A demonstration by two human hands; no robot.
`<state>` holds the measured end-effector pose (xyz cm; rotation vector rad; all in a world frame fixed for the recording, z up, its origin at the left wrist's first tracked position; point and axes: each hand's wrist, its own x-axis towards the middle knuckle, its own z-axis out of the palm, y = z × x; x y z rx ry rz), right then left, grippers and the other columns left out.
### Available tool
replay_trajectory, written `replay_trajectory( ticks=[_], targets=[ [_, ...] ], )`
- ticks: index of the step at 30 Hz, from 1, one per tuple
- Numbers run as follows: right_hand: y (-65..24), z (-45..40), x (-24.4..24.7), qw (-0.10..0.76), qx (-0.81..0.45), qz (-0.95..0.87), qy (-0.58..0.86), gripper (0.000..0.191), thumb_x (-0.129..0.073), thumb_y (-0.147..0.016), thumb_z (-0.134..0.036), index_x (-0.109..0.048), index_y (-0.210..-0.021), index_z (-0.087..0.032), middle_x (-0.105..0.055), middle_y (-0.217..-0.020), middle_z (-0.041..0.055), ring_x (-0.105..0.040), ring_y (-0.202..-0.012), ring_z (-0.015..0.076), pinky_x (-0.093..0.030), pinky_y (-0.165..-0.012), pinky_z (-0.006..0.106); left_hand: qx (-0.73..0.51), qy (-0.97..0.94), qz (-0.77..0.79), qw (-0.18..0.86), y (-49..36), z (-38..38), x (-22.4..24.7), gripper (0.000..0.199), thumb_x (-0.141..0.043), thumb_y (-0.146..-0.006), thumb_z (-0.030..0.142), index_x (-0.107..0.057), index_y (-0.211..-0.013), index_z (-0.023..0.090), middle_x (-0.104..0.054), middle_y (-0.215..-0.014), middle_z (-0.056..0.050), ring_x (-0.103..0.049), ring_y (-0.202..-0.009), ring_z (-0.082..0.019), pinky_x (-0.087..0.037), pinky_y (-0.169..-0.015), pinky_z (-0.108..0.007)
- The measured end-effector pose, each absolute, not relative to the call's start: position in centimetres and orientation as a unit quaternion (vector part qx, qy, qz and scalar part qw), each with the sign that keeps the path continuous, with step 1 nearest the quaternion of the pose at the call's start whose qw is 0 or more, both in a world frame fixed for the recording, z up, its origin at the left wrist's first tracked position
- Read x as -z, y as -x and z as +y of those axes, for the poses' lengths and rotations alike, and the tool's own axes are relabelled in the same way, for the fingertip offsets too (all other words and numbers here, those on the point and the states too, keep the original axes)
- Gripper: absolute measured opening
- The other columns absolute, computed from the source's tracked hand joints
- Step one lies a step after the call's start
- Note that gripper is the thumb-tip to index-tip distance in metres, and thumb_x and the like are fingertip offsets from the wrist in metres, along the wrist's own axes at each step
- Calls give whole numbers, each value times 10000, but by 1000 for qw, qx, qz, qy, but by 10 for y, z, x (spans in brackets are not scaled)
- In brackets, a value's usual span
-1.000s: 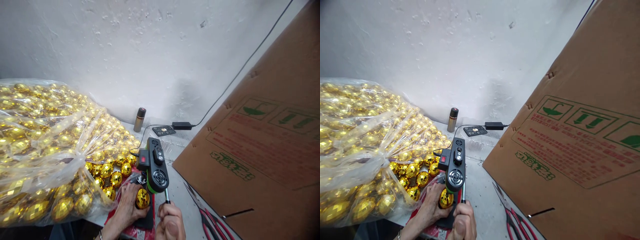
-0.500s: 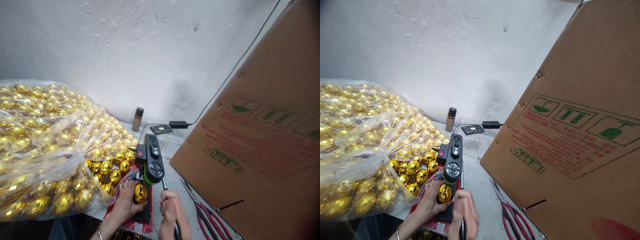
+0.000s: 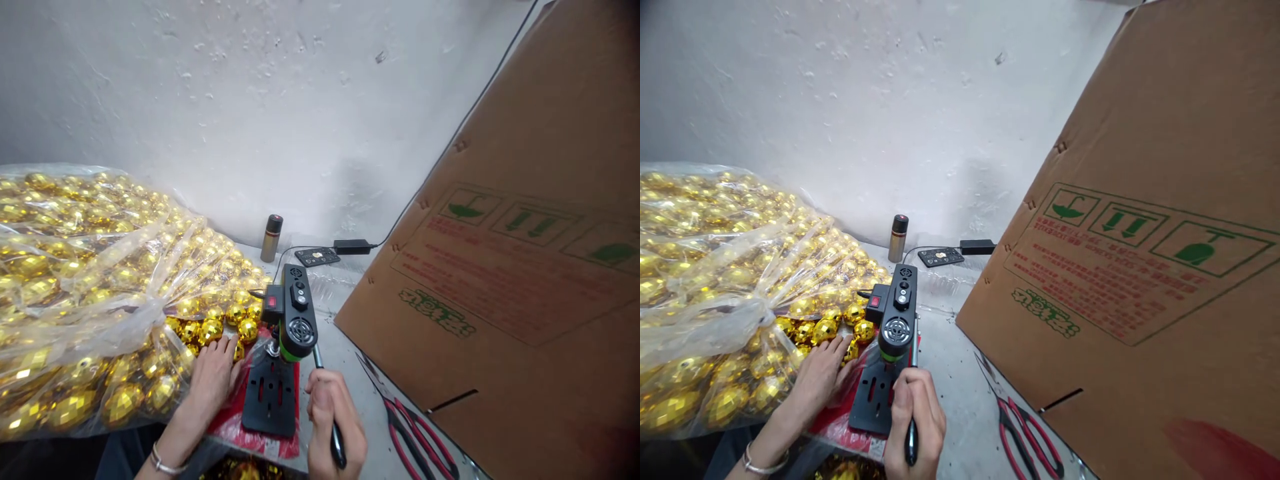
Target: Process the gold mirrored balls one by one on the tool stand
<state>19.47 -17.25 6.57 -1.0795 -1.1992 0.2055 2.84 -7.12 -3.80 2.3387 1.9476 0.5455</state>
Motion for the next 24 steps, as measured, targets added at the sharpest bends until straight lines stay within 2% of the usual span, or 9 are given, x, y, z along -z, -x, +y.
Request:
replay_trajectory(
  ticks=[4, 6, 10, 13, 15, 19, 24],
  targets=[
    [-202, -172, -65, 670, -75, -556, 486, 313, -455, -1165, -208, -527, -862, -242, -568, -782, -14, -519, -663, 135, -385, -607, 279, -153, -772, 612, 79, -23, -67, 32, 410, -634, -974, 190, -712, -1375, 156, -806, -1243, -203, -805, -1118, -385, -629, -994, -518],
    [-208, -170, -66, 659, -59, -576, 480, 319, -457, -1158, -190, -528, -851, -241, -560, -775, -16, -507, -628, 125, -383, -578, 272, -224, -762, 595, 123, -20, -70, 31, 419, -674, -957, 284, -698, -1361, 175, -814, -1227, -178, -799, -1134, -374, -628, -1008, -512],
    [-217, -162, -78, 642, -33, -623, 446, 315, -471, -1135, -141, -548, -845, -238, -554, -742, -28, -509, -588, 111, -390, -534, 247, -417, -649, 572, 279, -23, -82, 34, 612, -679, -944, 484, -592, -1502, 248, -796, -1369, -110, -801, -1176, -313, -648, -1026, -463],
    [-217, -156, -93, 653, -29, -613, 444, 347, -480, -1134, -145, -536, -804, -237, -542, -712, -37, -540, -611, 109, -425, -566, 232, -460, -572, 562, 381, -36, -95, 45, 649, -674, -943, 581, -618, -1484, 229, -802, -1382, -104, -791, -1232, -308, -636, -1074, -443],
    [-216, -154, -101, 661, -28, -605, 443, 370, -487, -1136, -154, -526, -777, -236, -533, -696, -41, -551, -619, 105, -435, -576, 224, -452, -557, 565, 409, -48, -104, 57, 659, -667, -947, 622, -641, -1460, 210, -800, -1404, -126, -770, -1288, -329, -611, -1129, -472],
    [-214, -153, -109, 663, -24, -604, 442, 378, -491, -1137, -172, -520, -765, -234, -542, -690, -47, -545, -607, 94, -432, -561, 208, -442, -595, 563, 366, -70, -117, 86, 638, -682, -956, 584, -641, -1465, 202, -759, -1481, -170, -717, -1383, -370, -585, -1169, -552],
    [-215, -156, -108, 657, -17, -613, 438, 365, -480, -1127, -142, -506, -775, -236, -538, -692, -53, -539, -593, 83, -434, -554, 188, -457, -661, 541, 246, -80, -118, 106, 553, -770, -903, 504, -704, -1361, 201, -815, -1308, -190, -775, -1217, -410, -636, -1053, -614]
  ],
)
